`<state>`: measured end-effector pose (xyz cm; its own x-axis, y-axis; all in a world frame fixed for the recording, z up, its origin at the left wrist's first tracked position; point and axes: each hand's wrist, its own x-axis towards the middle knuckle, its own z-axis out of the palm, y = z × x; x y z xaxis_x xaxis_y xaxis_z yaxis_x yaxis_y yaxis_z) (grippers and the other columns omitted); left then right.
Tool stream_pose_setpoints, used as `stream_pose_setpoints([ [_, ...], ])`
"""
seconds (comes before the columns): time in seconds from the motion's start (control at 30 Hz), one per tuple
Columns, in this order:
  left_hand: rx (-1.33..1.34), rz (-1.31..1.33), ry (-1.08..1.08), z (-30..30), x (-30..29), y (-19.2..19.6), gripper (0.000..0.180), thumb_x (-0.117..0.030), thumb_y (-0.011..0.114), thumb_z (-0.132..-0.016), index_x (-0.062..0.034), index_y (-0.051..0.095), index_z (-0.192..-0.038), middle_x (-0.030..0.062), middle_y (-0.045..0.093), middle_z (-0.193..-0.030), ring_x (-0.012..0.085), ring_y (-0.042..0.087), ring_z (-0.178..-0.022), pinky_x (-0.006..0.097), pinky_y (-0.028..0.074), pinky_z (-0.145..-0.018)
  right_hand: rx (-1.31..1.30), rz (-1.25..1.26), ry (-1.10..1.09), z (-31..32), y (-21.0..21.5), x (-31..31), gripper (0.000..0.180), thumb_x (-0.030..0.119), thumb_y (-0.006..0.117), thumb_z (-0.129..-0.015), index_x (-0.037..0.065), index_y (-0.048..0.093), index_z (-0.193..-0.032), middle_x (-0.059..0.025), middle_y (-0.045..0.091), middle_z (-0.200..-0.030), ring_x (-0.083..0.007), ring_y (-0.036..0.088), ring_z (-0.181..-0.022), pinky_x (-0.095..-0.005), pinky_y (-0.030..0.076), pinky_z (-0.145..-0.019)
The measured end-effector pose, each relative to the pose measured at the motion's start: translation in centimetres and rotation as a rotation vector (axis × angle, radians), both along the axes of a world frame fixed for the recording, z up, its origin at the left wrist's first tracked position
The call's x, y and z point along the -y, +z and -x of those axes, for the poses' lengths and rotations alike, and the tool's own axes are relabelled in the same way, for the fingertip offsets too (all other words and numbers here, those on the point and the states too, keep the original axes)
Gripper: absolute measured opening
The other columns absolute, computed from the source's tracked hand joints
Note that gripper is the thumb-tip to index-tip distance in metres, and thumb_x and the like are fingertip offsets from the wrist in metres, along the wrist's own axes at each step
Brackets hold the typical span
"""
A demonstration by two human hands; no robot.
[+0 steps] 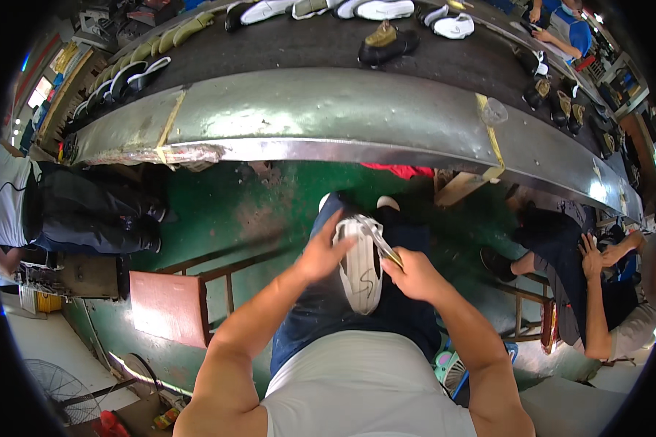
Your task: Trimming excess material from shoe soles and placing finished uppers/soles on an assembly line conveyor belt.
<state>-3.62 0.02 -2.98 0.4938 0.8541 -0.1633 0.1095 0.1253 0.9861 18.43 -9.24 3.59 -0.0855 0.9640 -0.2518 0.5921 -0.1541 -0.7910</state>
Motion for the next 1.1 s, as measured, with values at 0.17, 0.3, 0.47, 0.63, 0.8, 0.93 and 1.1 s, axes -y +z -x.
stream_pose_setpoints([
  [0.17, -0.598, 0.075, -0.01, 0.6, 4.5, 1.6, 0.04, -0.012, 0.058, -0.096, -0.0005, 0.056, -0.135, 0.0112, 0.067, -0.115, 0.015, 0.06, -0.107, 0.027, 0.048, -0.092, -0.113, -0.203, -0.314, 0.7, -4.7, 2.9, 0.04, 0.031, 0.075, -0.087, -0.002, 0.06, -0.103, -0.01, 0.065, -0.077, -0.0187, 0.067, -0.072, -0.0332, 0.054, -0.069],
  [0.3, -0.286, 0.123, 0.081, 0.3, 6.7, -2.2, 0.056, -0.003, 0.053, -0.087, 0.0007, 0.047, -0.142, 0.0194, 0.062, -0.126, 0.0261, 0.057, -0.12, 0.031, 0.043, -0.101, -0.14, 0.029, -0.355, 1.9, -6.2, 3.5, 0.037, 0.025, 0.073, -0.086, -0.005, 0.058, -0.102, -0.0135, 0.067, -0.081, -0.0211, 0.069, -0.075, -0.035, 0.054, -0.069],
  [0.47, -0.274, -0.114, -0.119, -1.2, 6.8, -2.2, 0.086, 0.0, 0.053, -0.078, -0.0056, 0.022, -0.158, 0.0239, 0.052, -0.142, 0.0291, 0.05, -0.134, 0.03, 0.035, -0.111, -0.128, -0.072, -0.326, -0.2, -10.3, 5.9, 0.024, 0.006, 0.068, -0.078, -0.004, 0.058, -0.098, -0.009, 0.065, -0.074, -0.0164, 0.064, -0.06, -0.0321, 0.052, -0.056],
  [0.63, -0.05, 0.391, -0.445, -2.9, 3.5, 3.1, 0.1, 0.001, 0.058, -0.073, -0.0119, 0.013, -0.161, 0.0165, 0.045, -0.149, 0.0244, 0.044, -0.137, 0.029, 0.032, -0.113, -0.204, 0.208, -0.302, -4.9, -7.4, 7.3, 0.037, 0.021, 0.072, -0.084, -0.005, 0.058, -0.106, -0.0141, 0.068, -0.078, -0.0211, 0.069, -0.066, -0.0353, 0.055, -0.062],
  [0.8, -0.08, 0.288, -0.395, -3.1, 5.4, -4.0, 0.095, 0.004, 0.062, -0.074, -0.0019, 0.017, -0.157, 0.0142, 0.044, -0.148, 0.0232, 0.041, -0.139, 0.034, 0.028, -0.117, 0.08, 0.309, -0.203, -6.0, 0.0, 10.8, 0.033, 0.024, 0.062, -0.093, -0.005, 0.059, -0.109, -0.0192, 0.07, -0.087, -0.0343, 0.07, -0.08, -0.0411, 0.055, -0.076],
  [0.93, -0.074, 0.284, -0.362, -3.2, 6.4, -2.4, 0.093, 0.005, 0.062, -0.077, 0.0012, 0.013, -0.157, 0.017, 0.04, -0.15, 0.0242, 0.036, -0.142, 0.034, 0.025, -0.119, 0.192, -0.091, 0.141, -5.8, -1.1, 11.4, 0.037, 0.018, 0.061, -0.092, -0.007, 0.056, -0.118, -0.021, 0.069, -0.101, -0.0414, 0.066, -0.096, -0.0482, 0.053, -0.083],
  [1.1, 0.075, 0.275, -0.379, -3.3, 7.6, -3.0, 0.093, -0.009, 0.061, -0.085, 0.0037, 0.004, -0.157, 0.0218, 0.025, -0.16, 0.0261, 0.027, -0.148, 0.034, 0.021, -0.121, 0.473, -0.06, 0.266, -3.7, 1.8, 7.1, 0.036, 0.012, 0.063, -0.089, -0.009, 0.056, -0.117, -0.0209, 0.067, -0.102, -0.0403, 0.065, -0.097, -0.0488, 0.053, -0.081],
])
